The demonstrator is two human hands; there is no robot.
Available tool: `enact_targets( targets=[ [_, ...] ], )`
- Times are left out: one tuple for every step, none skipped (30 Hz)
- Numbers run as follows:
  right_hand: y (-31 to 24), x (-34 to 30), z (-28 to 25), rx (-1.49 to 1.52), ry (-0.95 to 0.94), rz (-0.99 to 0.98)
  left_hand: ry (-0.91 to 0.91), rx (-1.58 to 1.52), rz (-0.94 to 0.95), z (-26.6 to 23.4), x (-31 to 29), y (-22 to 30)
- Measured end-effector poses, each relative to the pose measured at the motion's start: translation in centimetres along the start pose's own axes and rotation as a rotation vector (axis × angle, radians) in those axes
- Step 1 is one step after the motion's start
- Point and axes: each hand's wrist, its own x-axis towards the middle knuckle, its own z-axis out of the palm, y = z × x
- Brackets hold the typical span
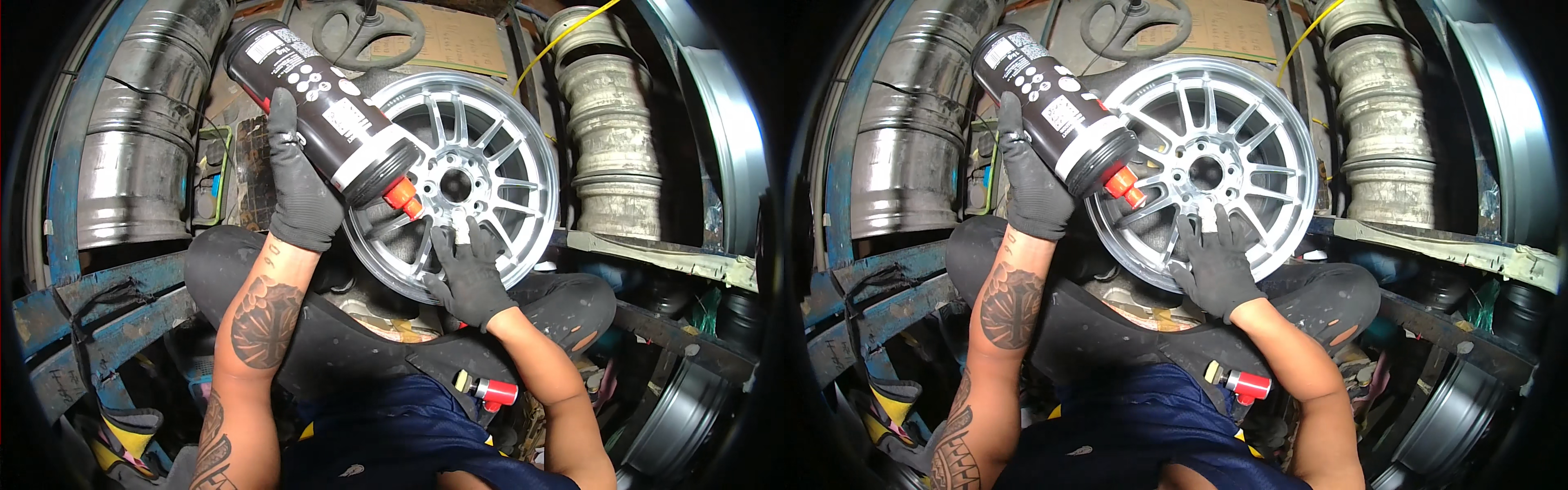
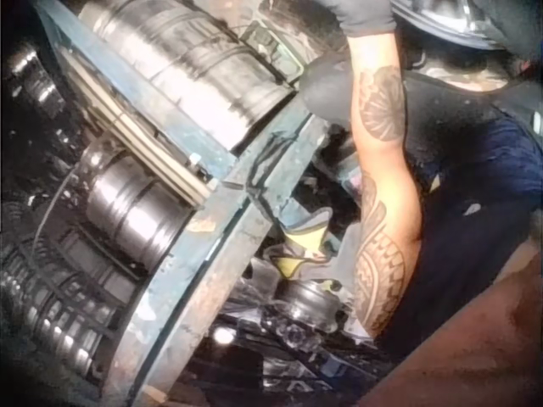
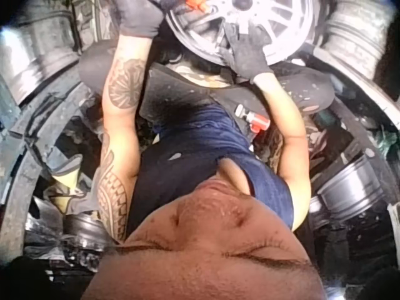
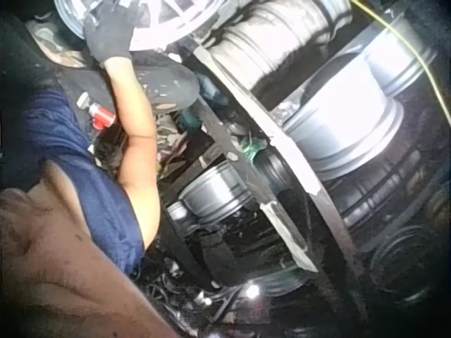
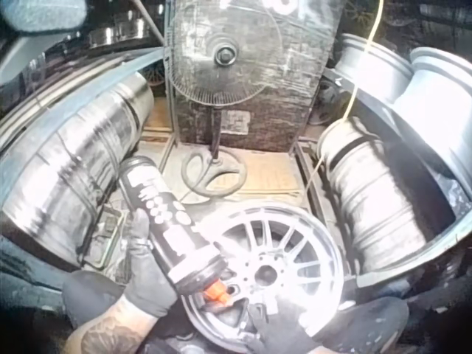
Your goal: The person uses a pneumatic polishing tool to buff the surface of a silver alloy wheel rim. They rotate the rim by hand to access different sections and briefly apply a liquid from a bottle before continuing to polish.
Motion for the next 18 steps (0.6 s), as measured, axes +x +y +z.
enact_targets(
  targets=[
    [0.2,0.0,-0.1,-0.028,-0.012,0.03,-0.003,-0.003,0.005,0.1,0.0,0.0],
    [0.4,0.0,-0.2,-0.057,-0.024,0.059,-0.007,-0.006,0.009,0.2,0.0,0.0],
    [0.7,0.0,-0.4,-0.086,-0.036,0.089,-0.01,-0.009,0.014,0.3,0.0,0.0],
    [0.8,0.1,-0.7,-0.096,-0.024,0.076,-0.004,-0.005,0.012,0.4,0.0,0.1],
    [0.9,0.1,-1.2,-0.107,-0.013,0.064,0.002,-0.001,0.009,0.4,0.0,0.1],
    [0.9,0.1,-1.5,-0.118,-0.001,0.053,0.008,0.002,0.006,0.5,-0.1,0.1],
    [0.9,0.1,-1.3,-0.119,0.014,0.032,0.007,0.009,0.006,0.6,-0.1,0.2],
    [0.9,0.0,-0.9,-0.121,0.03,0.011,0.005,0.016,0.006,0.8,-0.2,0.3],
    [0.8,-0.2,-0.7,-0.123,0.045,-0.009,0.003,0.023,0.005,0.9,-0.3,0.3],
    [0.7,-0.3,-0.8,-0.128,0.048,-0.029,-0.006,0.024,0.008,0.9,-0.3,0.4],
    [0.5,-0.3,-0.9,-0.133,0.052,-0.048,-0.016,0.024,0.009,1.0,-0.3,0.4],
    [0.4,-0.3,-1.1,-0.138,0.055,-0.068,-0.025,0.024,0.011,1.0,-0.3,0.4],
    [0.3,-0.2,-1.2,-0.145,0.047,-0.048,-0.023,0.03,0.019,1.0,-0.4,0.4],
    [0.3,0.0,-1.2,-0.153,0.038,-0.029,-0.021,0.036,0.028,1.1,-0.3,0.4],
    [0.2,0.2,-1.2,-0.161,0.03,-0.01,-0.02,0.042,0.036,1.1,-0.3,0.4],
    [0.2,0.5,-1.4,-0.139,0.039,-0.014,-0.01,0.013,0.01,1.1,-0.2,0.6],
    [0.2,0.2,-1.2,-0.138,0.053,-0.035,-0.023,0.023,0.012,1.0,-0.3,0.4],
    [0.3,-0.4,-0.8,-0.137,0.068,-0.056,-0.036,0.034,0.014,1.0,-0.4,0.3]
  ],
)
